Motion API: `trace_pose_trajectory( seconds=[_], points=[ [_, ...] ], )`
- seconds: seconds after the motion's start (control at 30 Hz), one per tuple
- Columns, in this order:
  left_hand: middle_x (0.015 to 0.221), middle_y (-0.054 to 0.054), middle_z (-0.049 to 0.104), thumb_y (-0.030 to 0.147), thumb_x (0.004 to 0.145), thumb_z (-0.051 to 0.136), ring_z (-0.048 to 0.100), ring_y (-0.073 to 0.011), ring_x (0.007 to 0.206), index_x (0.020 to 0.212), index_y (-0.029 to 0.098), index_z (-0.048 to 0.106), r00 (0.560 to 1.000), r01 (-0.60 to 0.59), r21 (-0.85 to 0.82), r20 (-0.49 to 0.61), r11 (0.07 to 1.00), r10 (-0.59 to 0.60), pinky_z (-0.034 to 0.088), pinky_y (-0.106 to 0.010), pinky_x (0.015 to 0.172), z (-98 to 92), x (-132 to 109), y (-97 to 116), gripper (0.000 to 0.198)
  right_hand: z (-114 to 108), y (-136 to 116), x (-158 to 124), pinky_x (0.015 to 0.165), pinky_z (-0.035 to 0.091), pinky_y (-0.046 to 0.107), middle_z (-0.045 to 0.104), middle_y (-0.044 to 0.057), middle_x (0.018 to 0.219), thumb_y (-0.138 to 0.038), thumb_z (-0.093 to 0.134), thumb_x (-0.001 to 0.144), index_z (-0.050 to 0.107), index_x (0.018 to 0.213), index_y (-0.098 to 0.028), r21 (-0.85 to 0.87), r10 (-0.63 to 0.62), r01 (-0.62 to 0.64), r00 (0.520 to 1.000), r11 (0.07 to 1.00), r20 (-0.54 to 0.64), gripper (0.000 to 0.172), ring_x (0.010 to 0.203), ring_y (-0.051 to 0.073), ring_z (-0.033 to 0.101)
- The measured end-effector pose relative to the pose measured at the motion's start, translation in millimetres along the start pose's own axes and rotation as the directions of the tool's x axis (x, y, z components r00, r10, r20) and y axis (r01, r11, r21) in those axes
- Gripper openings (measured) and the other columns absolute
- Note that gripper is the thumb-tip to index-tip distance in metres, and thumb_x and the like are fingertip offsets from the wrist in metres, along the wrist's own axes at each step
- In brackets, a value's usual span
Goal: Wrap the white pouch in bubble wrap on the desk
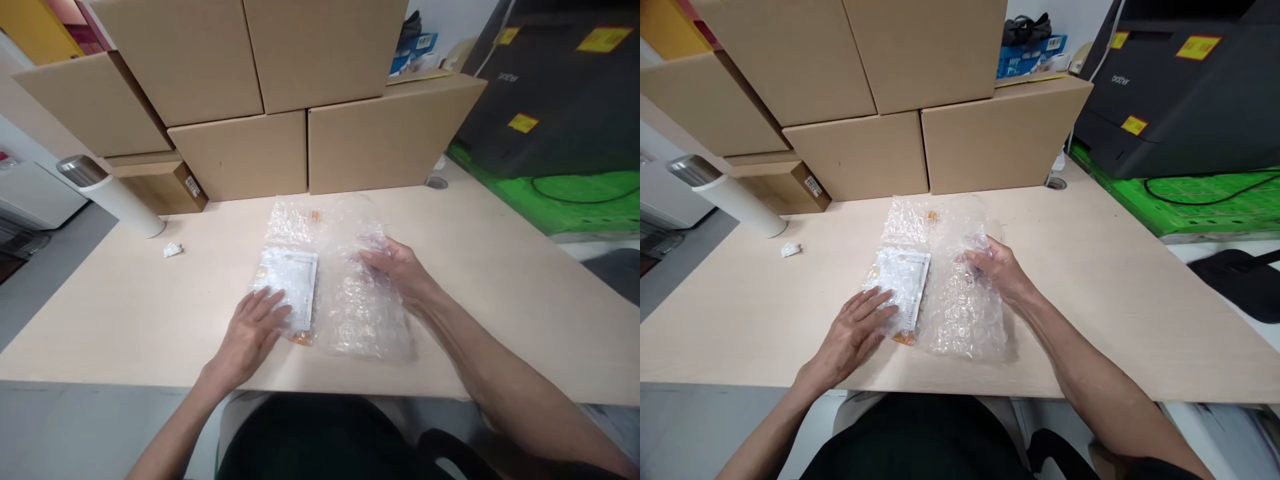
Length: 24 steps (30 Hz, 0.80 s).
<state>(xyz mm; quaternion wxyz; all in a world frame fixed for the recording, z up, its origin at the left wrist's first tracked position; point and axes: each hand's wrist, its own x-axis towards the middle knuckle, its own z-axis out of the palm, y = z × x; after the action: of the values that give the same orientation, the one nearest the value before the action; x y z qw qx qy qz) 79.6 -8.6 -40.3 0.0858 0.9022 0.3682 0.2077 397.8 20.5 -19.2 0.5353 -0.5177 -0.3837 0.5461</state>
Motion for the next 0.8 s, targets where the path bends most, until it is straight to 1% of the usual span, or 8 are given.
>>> trace_pose_trajectory(
  seconds=[0.1, 0.2, 0.27, 0.33, 0.43, 0.53, 0.67, 0.8],
  points=[
    [0.122, -0.006, 0.073, 0.023, 0.096, 0.057, 0.068, -0.0237, 0.115, 0.113, 0.025, 0.073, 0.952, 0.098, -0.228, -0.261, 0.969, -0.157, 0.059, -0.042, 0.096, -8.7, -10.1, -8.4, 0.023, -5.8, -4.9, 0.5, 0.048, 0.043, 0.026, 0.074, 0.004, 0.086, -0.046, 0.085, 0.065, 0.065, 0.100, -0.020, -0.030, 0.017, -0.018, 1.000, 0.999, -0.018, 0.048, 0.052, 0.011, 0.056],
    [0.106, -0.007, 0.076, 0.031, 0.091, 0.064, 0.074, -0.0230, 0.095, 0.102, 0.019, 0.071, 0.667, 0.314, -0.477, -0.504, 0.821, -0.548, 0.062, -0.039, 0.086, -21.8, -26.6, -18.6, 0.017, -11.9, -10.0, 1.7, 0.052, 0.046, 0.027, 0.075, 0.005, 0.087, -0.047, 0.085, 0.064, 0.066, 0.103, -0.020, -0.067, 0.042, -0.045, 0.998, 0.997, -0.039, 0.051, 0.056, 0.012, 0.057],
    [0.098, -0.006, 0.074, 0.036, 0.087, 0.068, 0.074, -0.0213, 0.082, 0.118, 0.018, 0.064, 0.454, 0.423, -0.607, -0.501, 0.673, -0.737, 0.062, -0.043, 0.084, -28.6, -40.9, -29.4, 0.035, -17.2, -11.8, 3.9, 0.056, 0.048, 0.029, 0.075, 0.005, 0.088, -0.047, 0.084, 0.064, 0.066, 0.105, -0.021, -0.117, 0.053, -0.058, 0.997, 0.991, -0.047, 0.052, 0.060, 0.014, 0.058],
    [0.104, -0.008, 0.071, 0.039, 0.082, 0.073, 0.072, -0.0211, 0.078, 0.139, 0.020, 0.048, 0.378, 0.581, -0.581, -0.429, 0.571, -0.820, 0.061, -0.048, 0.082, -32.0, -55.7, -41.0, 0.065, -24.0, -11.3, 7.8, 0.058, 0.048, 0.030, 0.074, 0.005, 0.087, -0.048, 0.083, 0.065, 0.066, 0.106, -0.021, -0.195, 0.053, -0.060, 0.998, 0.979, -0.043, 0.052, 0.064, 0.016, 0.059],
    [0.131, -0.019, 0.057, 0.040, 0.077, 0.073, 0.064, -0.0315, 0.107, 0.146, 0.016, 0.042, 0.449, 0.759, -0.219, -0.508, 0.614, -0.736, 0.053, -0.057, 0.093, -30.9, -68.8, -47.5, 0.079, -35.9, -7.2, 15.2, 0.056, 0.043, 0.029, 0.066, 0.001, 0.073, -0.050, 0.081, 0.066, 0.065, 0.092, -0.020, -0.360, 0.022, -0.030, 0.999, 0.933, -0.024, 0.043, 0.062, 0.016, 0.056],
    [0.119, -0.016, 0.060, 0.040, 0.087, 0.062, 0.054, -0.0336, 0.115, 0.117, 0.016, 0.068, 0.626, 0.672, 0.082, -0.593, 0.736, -0.506, 0.043, -0.059, 0.102, -26.6, -59.1, -33.7, 0.038, -44.9, -2.9, 20.9, 0.054, 0.036, 0.027, 0.055, -0.003, 0.064, -0.050, 0.079, 0.066, 0.058, 0.075, -0.021, -0.489, -0.026, 0.013, 0.999, 0.872, -0.020, 0.037, 0.058, 0.014, 0.049],
    [0.094, -0.011, 0.064, 0.044, 0.097, 0.049, 0.056, -0.0275, 0.096, 0.098, 0.020, 0.075, 0.817, 0.553, 0.001, -0.195, 0.833, -0.542, 0.048, -0.048, 0.087, -18.5, -18.4, -9.8, 0.036, -48.7, 1.2, 23.9, 0.054, 0.035, 0.028, 0.052, -0.003, 0.063, -0.049, 0.076, 0.067, 0.054, 0.071, -0.022, -0.533, -0.042, 0.032, 0.999, 0.846, -0.006, 0.035, 0.057, 0.014, 0.047],
    [0.082, -0.009, 0.064, 0.043, 0.094, 0.053, 0.056, -0.0265, 0.088, 0.080, 0.018, 0.070, 0.822, 0.569, -0.040, -0.011, 0.821, -0.570, 0.044, -0.048, 0.089, -5.9, 17.3, -7.0, 0.034, -50.7, 7.4, 27.7, 0.055, 0.034, 0.029, 0.052, -0.002, 0.062, -0.049, 0.074, 0.067, 0.053, 0.072, -0.022, -0.554, -0.022, 0.021, 1.000, 0.832, 0.004, 0.034, 0.057, 0.015, 0.046]
  ],
)
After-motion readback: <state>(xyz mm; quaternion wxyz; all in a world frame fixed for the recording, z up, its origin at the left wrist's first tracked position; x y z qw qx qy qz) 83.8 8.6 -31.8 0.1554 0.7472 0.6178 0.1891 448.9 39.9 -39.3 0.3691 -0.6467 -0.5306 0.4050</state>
